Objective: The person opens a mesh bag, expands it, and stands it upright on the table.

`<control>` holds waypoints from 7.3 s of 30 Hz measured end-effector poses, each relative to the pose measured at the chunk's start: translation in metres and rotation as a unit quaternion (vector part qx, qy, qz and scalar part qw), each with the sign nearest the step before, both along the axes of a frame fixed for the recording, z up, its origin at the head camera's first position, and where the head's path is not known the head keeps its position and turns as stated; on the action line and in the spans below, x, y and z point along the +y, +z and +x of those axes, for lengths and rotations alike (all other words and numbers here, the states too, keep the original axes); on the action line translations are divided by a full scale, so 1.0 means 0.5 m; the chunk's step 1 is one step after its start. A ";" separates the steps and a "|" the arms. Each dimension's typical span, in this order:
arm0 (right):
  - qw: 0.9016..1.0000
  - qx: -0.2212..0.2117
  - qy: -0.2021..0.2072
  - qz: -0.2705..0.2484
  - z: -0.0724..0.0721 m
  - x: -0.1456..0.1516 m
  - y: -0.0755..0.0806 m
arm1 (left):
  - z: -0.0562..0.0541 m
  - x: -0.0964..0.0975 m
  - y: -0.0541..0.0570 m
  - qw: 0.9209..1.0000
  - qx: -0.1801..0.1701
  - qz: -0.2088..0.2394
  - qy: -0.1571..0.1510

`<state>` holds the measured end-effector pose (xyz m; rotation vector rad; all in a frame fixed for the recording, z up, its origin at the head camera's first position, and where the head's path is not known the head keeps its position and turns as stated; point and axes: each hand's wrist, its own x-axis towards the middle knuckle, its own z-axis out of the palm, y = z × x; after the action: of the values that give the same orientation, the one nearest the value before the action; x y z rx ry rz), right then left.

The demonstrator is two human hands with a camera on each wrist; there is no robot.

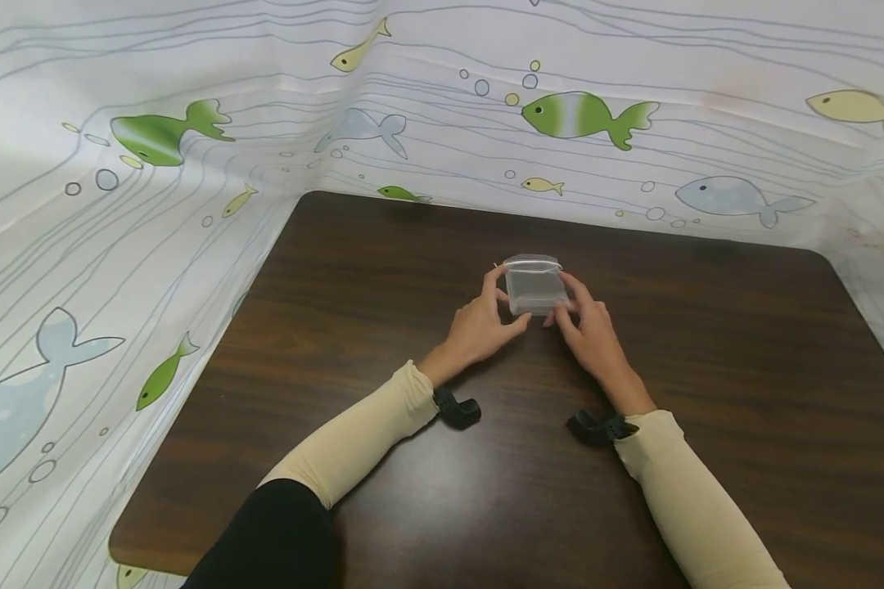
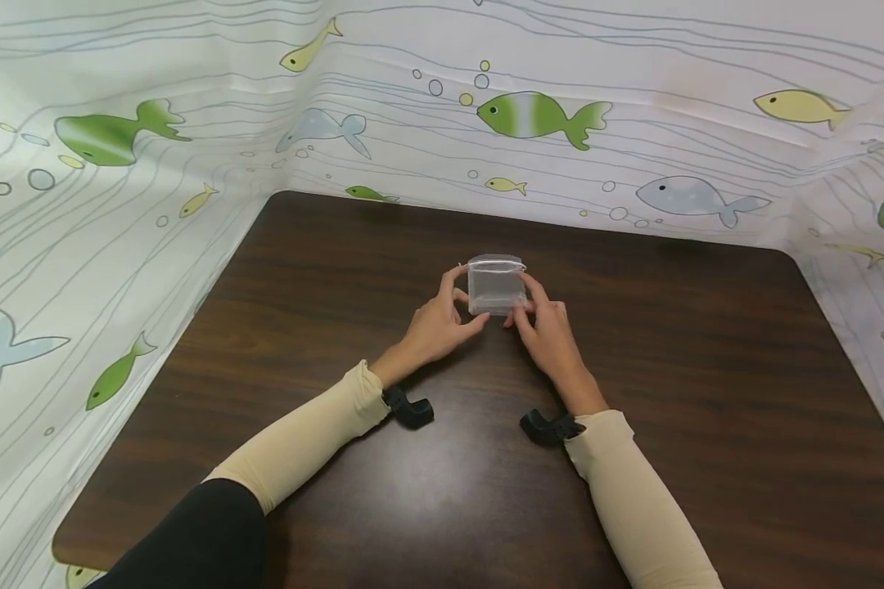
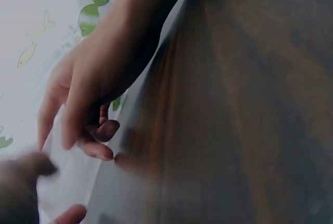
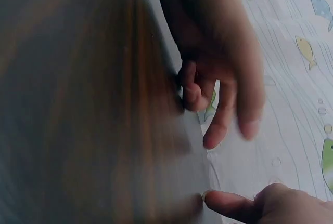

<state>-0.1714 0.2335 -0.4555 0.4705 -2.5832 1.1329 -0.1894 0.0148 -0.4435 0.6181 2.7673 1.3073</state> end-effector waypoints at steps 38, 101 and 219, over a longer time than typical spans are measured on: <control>0.990 -0.025 -0.084 0.108 0.017 -0.006 0.010 | -0.028 -0.028 0.021 0.997 -0.082 -0.003 -0.001; 0.980 -0.043 -0.052 -0.189 0.034 -0.060 0.057 | -0.052 -0.053 -0.014 0.980 0.049 0.188 -0.034; 0.994 -0.042 -0.017 0.096 0.006 -0.026 -0.002 | -0.027 -0.045 -0.016 0.990 0.121 -0.066 -0.029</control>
<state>-0.1684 0.2206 -0.4563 0.4253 -2.7771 0.9157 -0.2031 -0.0077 -0.4514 0.8960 2.9673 1.0919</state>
